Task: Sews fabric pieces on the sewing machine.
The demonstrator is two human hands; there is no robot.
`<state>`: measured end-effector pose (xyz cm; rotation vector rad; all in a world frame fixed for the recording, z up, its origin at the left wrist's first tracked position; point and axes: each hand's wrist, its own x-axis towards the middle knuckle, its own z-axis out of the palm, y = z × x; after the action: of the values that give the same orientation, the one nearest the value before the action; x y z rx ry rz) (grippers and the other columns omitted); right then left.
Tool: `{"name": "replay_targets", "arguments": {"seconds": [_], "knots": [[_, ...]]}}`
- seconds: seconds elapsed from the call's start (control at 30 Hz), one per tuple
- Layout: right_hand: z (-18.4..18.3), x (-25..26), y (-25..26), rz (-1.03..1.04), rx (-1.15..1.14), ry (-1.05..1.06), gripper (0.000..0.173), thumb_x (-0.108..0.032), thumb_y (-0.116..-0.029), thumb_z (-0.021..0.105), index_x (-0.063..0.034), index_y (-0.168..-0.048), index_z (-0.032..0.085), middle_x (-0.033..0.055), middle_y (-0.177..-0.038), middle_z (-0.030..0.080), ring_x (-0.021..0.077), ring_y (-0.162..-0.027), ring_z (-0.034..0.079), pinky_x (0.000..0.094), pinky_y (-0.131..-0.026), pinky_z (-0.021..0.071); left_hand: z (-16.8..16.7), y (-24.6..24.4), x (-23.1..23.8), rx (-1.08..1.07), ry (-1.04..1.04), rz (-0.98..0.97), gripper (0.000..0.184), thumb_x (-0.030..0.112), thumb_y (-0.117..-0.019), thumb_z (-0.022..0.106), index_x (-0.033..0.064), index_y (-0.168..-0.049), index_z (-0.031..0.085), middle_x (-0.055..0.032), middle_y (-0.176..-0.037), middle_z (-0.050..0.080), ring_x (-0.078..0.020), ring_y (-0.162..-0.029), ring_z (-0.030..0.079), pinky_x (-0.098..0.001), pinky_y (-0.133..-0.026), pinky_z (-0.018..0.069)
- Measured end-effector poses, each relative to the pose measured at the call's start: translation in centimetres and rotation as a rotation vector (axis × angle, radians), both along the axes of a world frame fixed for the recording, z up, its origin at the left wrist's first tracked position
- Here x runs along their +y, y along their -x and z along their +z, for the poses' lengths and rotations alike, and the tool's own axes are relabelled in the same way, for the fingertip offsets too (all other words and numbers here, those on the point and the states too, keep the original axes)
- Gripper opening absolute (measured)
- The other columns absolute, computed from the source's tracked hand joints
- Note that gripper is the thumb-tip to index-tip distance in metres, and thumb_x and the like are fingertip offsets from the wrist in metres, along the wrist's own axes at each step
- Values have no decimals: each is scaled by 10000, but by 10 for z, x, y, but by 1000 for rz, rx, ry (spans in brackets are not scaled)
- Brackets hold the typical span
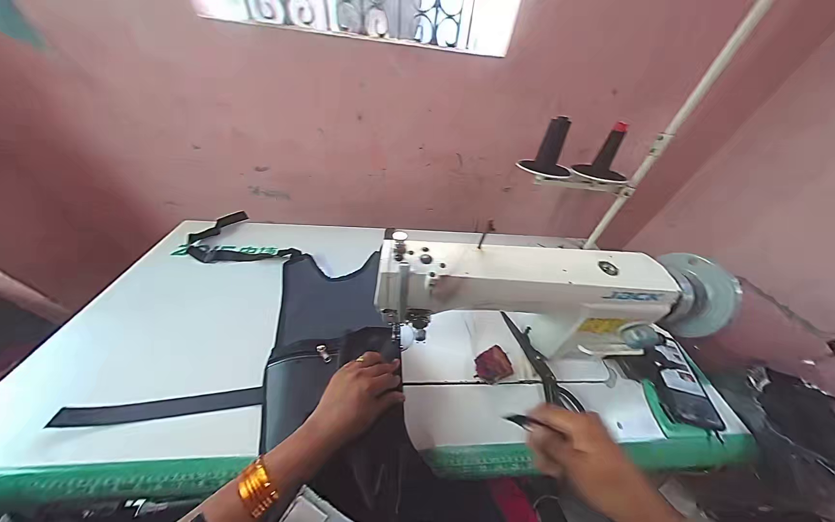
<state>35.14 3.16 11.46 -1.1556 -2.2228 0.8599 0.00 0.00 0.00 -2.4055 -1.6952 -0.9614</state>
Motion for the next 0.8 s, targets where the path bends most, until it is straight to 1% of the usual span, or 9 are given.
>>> {"name": "replay_targets", "arguments": {"seconds": [0.03,0.1,0.2,0.37,0.47,0.53,0.63,0.73,0.8], "knots": [[-23,11,41,31,8,-138,193,-65,-945,584,16,-990,753,110,-777,729,194,-643,710,390,-616,610,1,-1,-1,3,1,1,290,384,-948,665,136,-971,814,-35,-1170,770,-274,-1135,709,-490,-906,580],[-58,36,110,44,51,-501,207,-2,-896,608,20,-1014,776,148,-854,752,278,-754,746,457,-697,618,1,-2,-1,17,-11,5,293,385,-950,652,140,-957,812,-27,-1162,773,-266,-1124,714,-471,-890,585],[-93,72,168,167,38,-868,216,21,-861,598,24,-985,775,151,-872,739,294,-768,729,394,-688,614,0,-1,-1,37,-32,6,301,403,-953,637,156,-941,810,-11,-1140,778,-248,-1113,716,-442,-887,586],[-109,86,177,380,-97,-865,220,45,-860,600,28,-994,773,161,-951,755,327,-855,729,424,-747,604,-4,0,-1,14,-52,6,314,428,-955,642,163,-857,779,6,-1100,776,-219,-1095,709,-400,-878,584],[-108,88,175,415,-110,-893,206,37,-890,582,15,-980,767,143,-959,752,302,-877,728,397,-762,603,-2,-1,0,3,-55,20,303,432,-936,661,170,-825,765,-22,-1084,747,-247,-1109,683,-397,-849,589],[-107,88,176,420,-109,-918,185,30,-909,576,14,-939,758,137,-940,741,286,-852,718,374,-745,601,1,-1,1,-2,-38,11,298,423,-929,673,160,-828,769,-58,-1174,732,-289,-1181,659,-431,-878,589],[-105,88,178,450,-138,-920,181,29,-905,579,6,-933,756,132,-944,739,278,-872,716,363,-754,601,2,3,2,-6,11,-12,297,430,-929,672,164,-834,763,-26,-1151,755,-261,-1162,679,-435,-895,581],[-102,95,180,459,-187,-920,196,30,-910,577,-2,-969,761,129,-992,747,271,-929,723,364,-819,601,3,12,10,-14,52,-51,292,437,-932,675,171,-856,770,-14,-1127,758,-252,-1174,672,-435,-936,568],[-96,96,181,406,-231,-833,221,6,-914,585,1,-1037,769,157,-1062,753,298,-1007,733,410,-896,596,4,19,19,-14,85,-75,274,419,-933,684,168,-877,775,-26,-1144,753,-260,-1198,661,-447,-957,557]]}}
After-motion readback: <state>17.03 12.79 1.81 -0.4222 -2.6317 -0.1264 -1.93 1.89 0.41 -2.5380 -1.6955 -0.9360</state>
